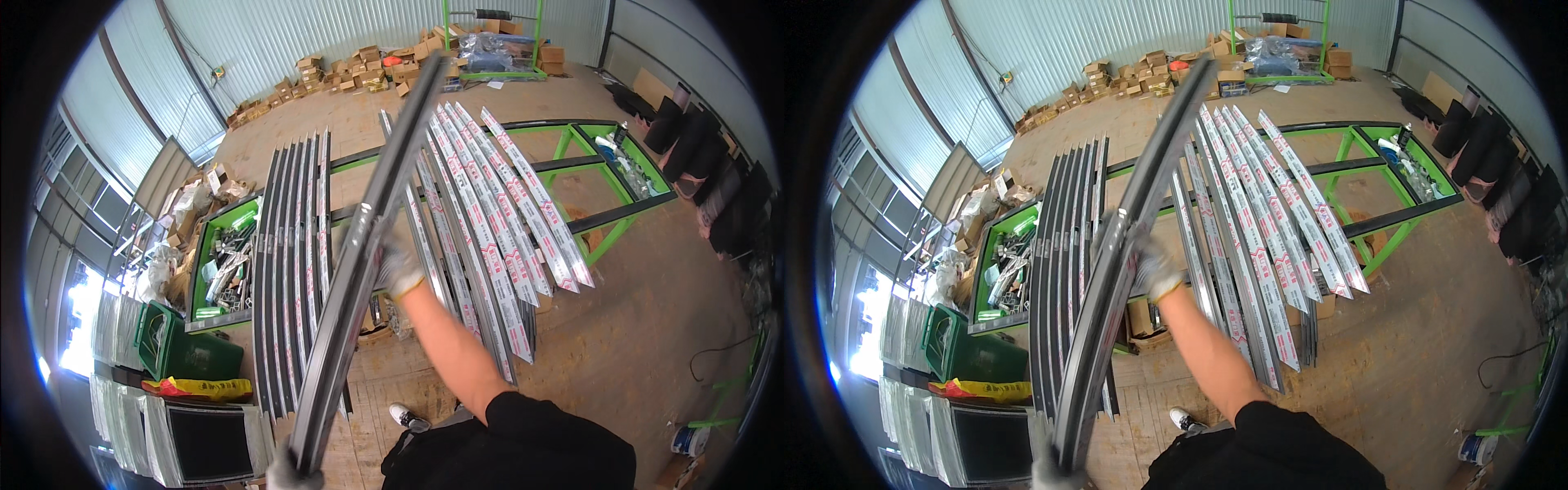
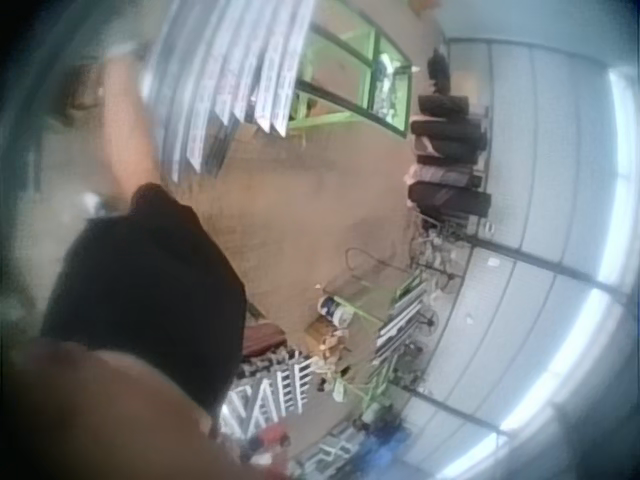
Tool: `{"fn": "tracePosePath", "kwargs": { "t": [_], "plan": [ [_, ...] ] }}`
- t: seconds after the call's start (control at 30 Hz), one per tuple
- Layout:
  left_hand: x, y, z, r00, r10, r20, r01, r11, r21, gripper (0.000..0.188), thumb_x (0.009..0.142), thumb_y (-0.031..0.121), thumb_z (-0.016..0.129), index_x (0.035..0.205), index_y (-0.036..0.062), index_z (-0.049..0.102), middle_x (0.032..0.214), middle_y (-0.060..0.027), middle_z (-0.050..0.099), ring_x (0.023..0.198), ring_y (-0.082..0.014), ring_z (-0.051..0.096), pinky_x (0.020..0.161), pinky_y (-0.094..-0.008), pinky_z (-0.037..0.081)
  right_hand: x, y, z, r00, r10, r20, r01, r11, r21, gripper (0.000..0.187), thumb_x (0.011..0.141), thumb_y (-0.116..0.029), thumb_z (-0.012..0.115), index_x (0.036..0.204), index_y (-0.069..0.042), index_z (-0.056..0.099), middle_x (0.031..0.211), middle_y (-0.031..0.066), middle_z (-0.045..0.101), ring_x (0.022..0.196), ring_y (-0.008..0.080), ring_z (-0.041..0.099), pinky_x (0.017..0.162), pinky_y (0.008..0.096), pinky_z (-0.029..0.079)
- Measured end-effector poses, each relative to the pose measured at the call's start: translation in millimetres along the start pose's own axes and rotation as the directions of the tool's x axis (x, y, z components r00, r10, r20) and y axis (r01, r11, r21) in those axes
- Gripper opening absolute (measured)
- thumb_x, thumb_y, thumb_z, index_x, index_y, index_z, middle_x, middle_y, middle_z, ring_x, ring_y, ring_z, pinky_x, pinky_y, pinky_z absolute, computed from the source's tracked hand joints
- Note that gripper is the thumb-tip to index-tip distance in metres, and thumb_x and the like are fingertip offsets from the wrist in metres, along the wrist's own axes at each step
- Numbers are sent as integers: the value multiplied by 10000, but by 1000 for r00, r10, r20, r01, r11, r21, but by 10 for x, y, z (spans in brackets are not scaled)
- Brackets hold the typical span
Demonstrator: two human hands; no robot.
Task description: The person picks up long metal profiles from a red workbench and stacks them on a green metal rack. They repeatedly lift, carry, and place the profiles in neat rows, occasionally adjusting alignment. The person wears gloves and handles the profiles by hand without using tools.
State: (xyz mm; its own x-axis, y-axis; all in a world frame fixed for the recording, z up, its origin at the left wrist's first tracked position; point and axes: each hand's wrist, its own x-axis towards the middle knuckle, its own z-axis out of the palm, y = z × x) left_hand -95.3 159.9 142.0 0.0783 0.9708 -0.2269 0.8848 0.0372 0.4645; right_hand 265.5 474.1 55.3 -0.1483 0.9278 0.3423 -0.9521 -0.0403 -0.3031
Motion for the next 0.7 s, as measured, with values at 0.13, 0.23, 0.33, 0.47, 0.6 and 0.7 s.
{"fn": "tracePosePath", "kwargs": {
  "t": [0.13, 0.23, 0.33, 0.47, 0.6, 0.7],
  "plan": [
    [65, -216, -527, 982, -160, 101, 151, 984, 97, 803, 826, 147, 769, 1588, 43, 538, 1115, -271, 782, 930, -343, 779, 818, -446, 598, -63, -815, 336, 949, -257, 180, 205, 942, 267, 536, 976, -206, 841, 1440, -63, 614, 1271, 140, 760, 1197, 323, 754, 1111, 538, 616],
    [619, 122, -844, 988, 125, 96, -128, 991, 28, 695, 661, 158, 871, 1309, 1, 674, 1045, -216, 784, 987, -379, 799, 906, -428, 625, -386, -771, 593, 909, -363, 206, 304, 913, 271, 509, 1006, -184, 798, 1461, -72, 600, 1302, 128, 724, 1253, 297, 714, 1149, 514, 576],
    [1252, 775, -1139, 926, 354, 132, -369, 923, 109, 546, 651, 90, 839, 1171, -12, 704, 950, -249, 756, 917, -403, 782, 816, -424, 607, -684, -527, 832, 875, -459, 157, 419, 878, 230, 460, 1012, -154, 787, 1437, -100, 620, 1316, 117, 732, 1277, 301, 710, 1156, 523, 582],
    [1902, 1582, -1273, 751, 592, 292, -651, 737, 179, 522, 734, 186, 874, 1196, 8, 707, 941, -253, 751, 909, -416, 772, 814, -451, 607, -928, -289, 1039, 793, -587, 162, 571, 809, 139, 459, 999, -122, 802, 1429, -135, 641, 1357, 98, 727, 1326, 293, 690, 1165, 518, 590],
    [2422, 1872, -1198, 532, 673, 513, -836, 514, 191, 509, 726, 159, 892, 1181, -14, 742, 950, -195, 778, 832, -289, 775, 824, -393, 617, -1651, -140, 980, 668, -744, -20, 732, 661, -163, 544, 963, -270, 849, 1439, -122, 633, 1357, 95, 719, 1298, 293, 669, 1179, 534, 544],
    [2841, 1947, -1156, 370, 686, 627, -915, 387, 116, 426, 762, 162, 846, 1162, 45, 753, 973, -200, 776, 927, -378, 776, 861, -442, 610, -2751, -160, 981, 419, -902, -107, 741, 407, -534, 599, 961, -453, 829, 1416, -110, 645, 1349, 108, 726, 1275, 311, 668, 1136, 526, 538]
  ]
}}
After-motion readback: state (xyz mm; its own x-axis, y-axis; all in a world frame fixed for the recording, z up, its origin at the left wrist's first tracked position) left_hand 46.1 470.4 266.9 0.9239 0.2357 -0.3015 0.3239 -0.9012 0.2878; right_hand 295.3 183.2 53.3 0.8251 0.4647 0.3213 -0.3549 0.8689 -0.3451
